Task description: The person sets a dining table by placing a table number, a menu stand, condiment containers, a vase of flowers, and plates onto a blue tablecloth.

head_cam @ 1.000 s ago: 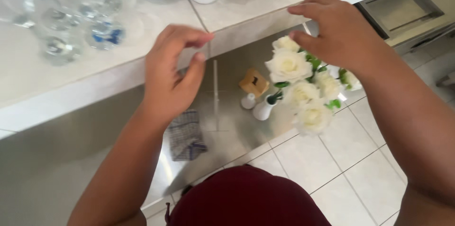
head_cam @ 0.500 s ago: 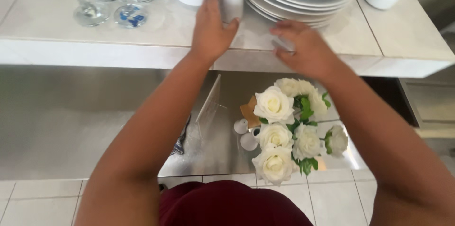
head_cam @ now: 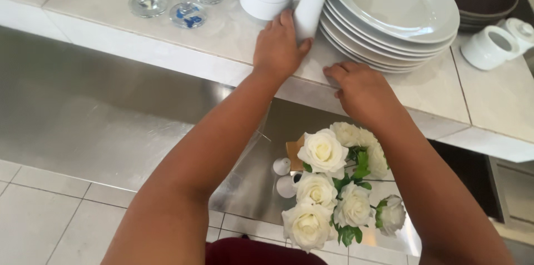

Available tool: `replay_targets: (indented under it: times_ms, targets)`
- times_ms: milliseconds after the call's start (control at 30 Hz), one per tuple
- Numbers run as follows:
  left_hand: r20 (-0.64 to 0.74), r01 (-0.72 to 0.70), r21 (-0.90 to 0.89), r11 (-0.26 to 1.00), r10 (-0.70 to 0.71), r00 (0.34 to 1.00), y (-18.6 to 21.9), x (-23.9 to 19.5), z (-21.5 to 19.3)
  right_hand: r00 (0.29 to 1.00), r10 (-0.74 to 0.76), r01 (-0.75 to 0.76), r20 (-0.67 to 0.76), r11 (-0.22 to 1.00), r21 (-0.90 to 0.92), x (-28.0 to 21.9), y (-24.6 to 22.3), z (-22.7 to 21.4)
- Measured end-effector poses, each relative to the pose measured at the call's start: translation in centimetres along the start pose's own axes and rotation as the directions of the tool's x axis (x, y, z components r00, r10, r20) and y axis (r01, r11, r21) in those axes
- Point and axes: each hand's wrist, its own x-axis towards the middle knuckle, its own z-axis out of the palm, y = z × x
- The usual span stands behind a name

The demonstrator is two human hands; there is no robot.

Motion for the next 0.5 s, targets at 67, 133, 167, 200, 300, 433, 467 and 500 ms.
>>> replay_targets:
  times_ms: [67,133,167,200,300,433,467,500]
  targets:
    - [-0.076,-0.097,-0.045,0.994,0.094,0.993,-0.2,-0.3,-0.1,1.000,0.020,-0.020,-0.008,1.000,0.006,0.0,-0.2,0.0]
    - [-0.055,-0.090,-0.054,0.994,0.087,0.995,-0.3,-0.7,-0.4,1.000,0.021,-0.021,0.001,1.000,-0.006,0.0,-0.2,0.3]
    - [-0.029,-0.095,-0.063,0.993,0.094,0.995,-0.2,-0.9,-0.6,0.999,0.033,-0.032,0.003,0.999,-0.020,-0.1,-0.2,0.5]
    - [-0.032,-0.094,-0.062,0.994,0.092,0.995,-0.1,-1.4,-0.9,1.000,0.029,-0.029,0.003,0.999,-0.021,-0.3,-0.1,0.7]
    - [-0.112,-0.166,-0.133,0.977,0.152,0.982,-0.2,-3.4,-3.1,0.998,0.018,-0.020,-0.056,0.999,-0.031,-0.6,0.2,1.5]
    - [-0.129,-0.192,-0.261,0.946,0.163,0.978,-1.4,-6.9,-8.3,0.994,0.093,-0.092,0.050,0.995,-0.027,-0.4,1.9,2.7]
    - [-0.156,-0.226,-0.258,0.939,0.190,0.969,-2.1,-8.2,-9.9,0.992,0.092,-0.091,0.091,0.996,-0.014,-0.4,2.5,2.9]
    - [-0.152,-0.219,-0.250,0.943,0.185,0.971,-2.9,-9.8,-11.7,0.992,0.087,-0.087,0.094,0.996,-0.005,-0.1,2.9,3.1]
